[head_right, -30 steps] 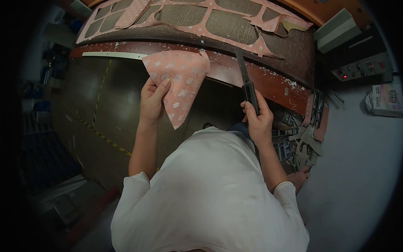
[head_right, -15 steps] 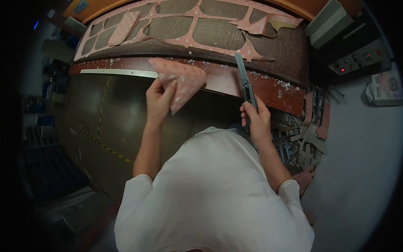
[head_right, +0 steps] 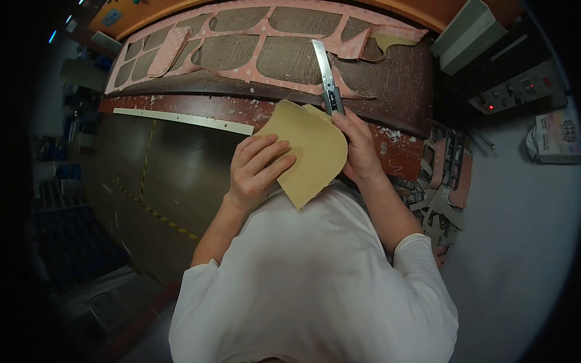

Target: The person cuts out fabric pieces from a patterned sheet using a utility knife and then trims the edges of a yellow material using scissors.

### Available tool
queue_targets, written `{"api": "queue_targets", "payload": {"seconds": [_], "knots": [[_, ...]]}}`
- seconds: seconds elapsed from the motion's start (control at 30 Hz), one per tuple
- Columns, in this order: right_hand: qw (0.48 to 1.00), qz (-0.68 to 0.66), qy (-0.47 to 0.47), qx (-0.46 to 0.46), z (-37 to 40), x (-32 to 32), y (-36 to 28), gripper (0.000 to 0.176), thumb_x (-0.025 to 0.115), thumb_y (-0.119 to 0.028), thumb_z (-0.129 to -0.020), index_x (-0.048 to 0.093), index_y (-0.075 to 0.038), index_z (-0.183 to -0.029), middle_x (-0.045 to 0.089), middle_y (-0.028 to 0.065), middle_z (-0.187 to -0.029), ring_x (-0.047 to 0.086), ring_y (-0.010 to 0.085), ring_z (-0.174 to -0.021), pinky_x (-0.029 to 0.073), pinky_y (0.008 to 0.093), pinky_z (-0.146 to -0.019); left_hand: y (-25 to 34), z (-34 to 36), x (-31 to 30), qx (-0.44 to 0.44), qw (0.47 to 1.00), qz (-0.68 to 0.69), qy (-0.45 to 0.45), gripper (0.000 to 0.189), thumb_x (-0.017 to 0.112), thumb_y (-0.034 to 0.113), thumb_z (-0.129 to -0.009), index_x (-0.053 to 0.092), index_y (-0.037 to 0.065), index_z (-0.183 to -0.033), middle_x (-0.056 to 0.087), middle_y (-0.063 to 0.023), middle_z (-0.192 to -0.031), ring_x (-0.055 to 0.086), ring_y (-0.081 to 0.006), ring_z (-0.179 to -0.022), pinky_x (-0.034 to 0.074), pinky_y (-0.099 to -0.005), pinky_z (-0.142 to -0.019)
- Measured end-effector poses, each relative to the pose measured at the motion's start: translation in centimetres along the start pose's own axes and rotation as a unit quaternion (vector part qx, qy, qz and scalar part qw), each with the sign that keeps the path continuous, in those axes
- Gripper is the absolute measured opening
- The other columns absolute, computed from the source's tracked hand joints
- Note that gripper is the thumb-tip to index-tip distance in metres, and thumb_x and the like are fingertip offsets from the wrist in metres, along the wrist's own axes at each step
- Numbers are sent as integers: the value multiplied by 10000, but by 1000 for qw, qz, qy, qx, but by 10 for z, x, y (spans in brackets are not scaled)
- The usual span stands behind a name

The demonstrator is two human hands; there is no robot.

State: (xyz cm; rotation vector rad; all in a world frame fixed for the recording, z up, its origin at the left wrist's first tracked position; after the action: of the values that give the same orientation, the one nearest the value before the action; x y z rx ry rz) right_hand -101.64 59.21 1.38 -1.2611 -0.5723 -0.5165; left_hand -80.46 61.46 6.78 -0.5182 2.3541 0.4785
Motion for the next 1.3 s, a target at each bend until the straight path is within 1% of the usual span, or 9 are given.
{"api": "queue_targets", "payload": {"seconds": [0.17,0.23,0.37,0.4,0.5,0.53,0.73,0.93,1.3], "knots": [[997,64,39,-6,-10,-11,-7,385,527,-246,-1034,553,4,-1326,657,46,-1044,616,83,-898,517,246,-764,-7,5,11,-104,989,102,41,312,697,-77,-674,708,8,-973,719,-125,-935,699,-299,-785,556,-359,-687],[994,105,10,-8,-16,-21,-17,403,502,-259,-1049,543,10,-1347,670,73,-1010,593,75,-802,503,223,-585,-14,16,12,-181,968,134,106,300,691,-88,-699,700,-1,-985,712,-138,-893,695,-317,-750,542,-326,-641],[951,295,27,-87,-44,-26,-44,408,497,-257,-1059,552,3,-1369,683,63,-1027,559,58,-774,473,188,-562,-19,42,5,-424,869,178,182,129,704,-30,-870,697,-18,-998,689,-60,-817,626,-101,-693,485,-245,-614],[930,353,43,-96,-55,-32,-51,405,529,-231,-1039,560,18,-1358,697,111,-1063,619,138,-810,511,272,-631,-21,48,5,-447,843,220,201,98,677,25,-944,675,-19,-1032,671,-5,-850,560,-39,-733,468,-220,-640],[717,623,28,-313,-88,-16,-80,408,551,-193,-1010,556,25,-1354,691,183,-1082,665,283,-872,520,385,-739,-32,54,4,-508,742,338,277,103,662,25,-957,648,-11,-1052,669,-1,-911,573,-45,-774,471,-205,-691],[707,641,46,-294,-97,-9,-86,430,581,-191,-982,547,14,-1359,661,236,-1116,656,395,-955,496,465,-844,-38,58,5,-511,726,354,293,106,655,26,-961,641,-10,-1060,673,-7,-934,582,-48,-799,474,-206,-718],[498,825,71,-259,-162,-20,-71,453,591,-273,-982,553,-8,-1347,604,187,-1293,555,367,-1207,440,495,-990,-86,78,-14,-506,626,442,395,131,628,49,-976,621,-6,-1094,686,-38,-1030,626,-81,-913,494,-234,-833],[511,816,96,-253,-161,-28,-49,540,594,-251,-980,462,-23,-1451,543,180,-1414,520,368,-1278,356,475,-1078,-163,105,-50,-498,552,514,429,204,624,46,-962,607,-9,-1158,687,-69,-1091,644,-118,-975,506,-281,-893],[510,783,267,-235,-165,-16,-41,490,679,-270,-915,564,0,-1307,586,192,-1303,575,403,-1161,438,477,-986,-312,112,-101,-518,545,637,169,384,680,-4,-874,587,-28,-1246,673,-98,-1156,643,-167,-1058,519,-319,-942]]}}
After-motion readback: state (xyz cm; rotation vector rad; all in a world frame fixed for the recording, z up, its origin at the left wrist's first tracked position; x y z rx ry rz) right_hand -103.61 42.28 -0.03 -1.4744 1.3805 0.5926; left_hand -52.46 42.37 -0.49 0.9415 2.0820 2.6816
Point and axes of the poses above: each hand's wrist, its own z-axis away from the middle knuckle, its own x-axis out of the palm, y = z × x, the point moved 4 cm from there along -z, towards the middle knuckle
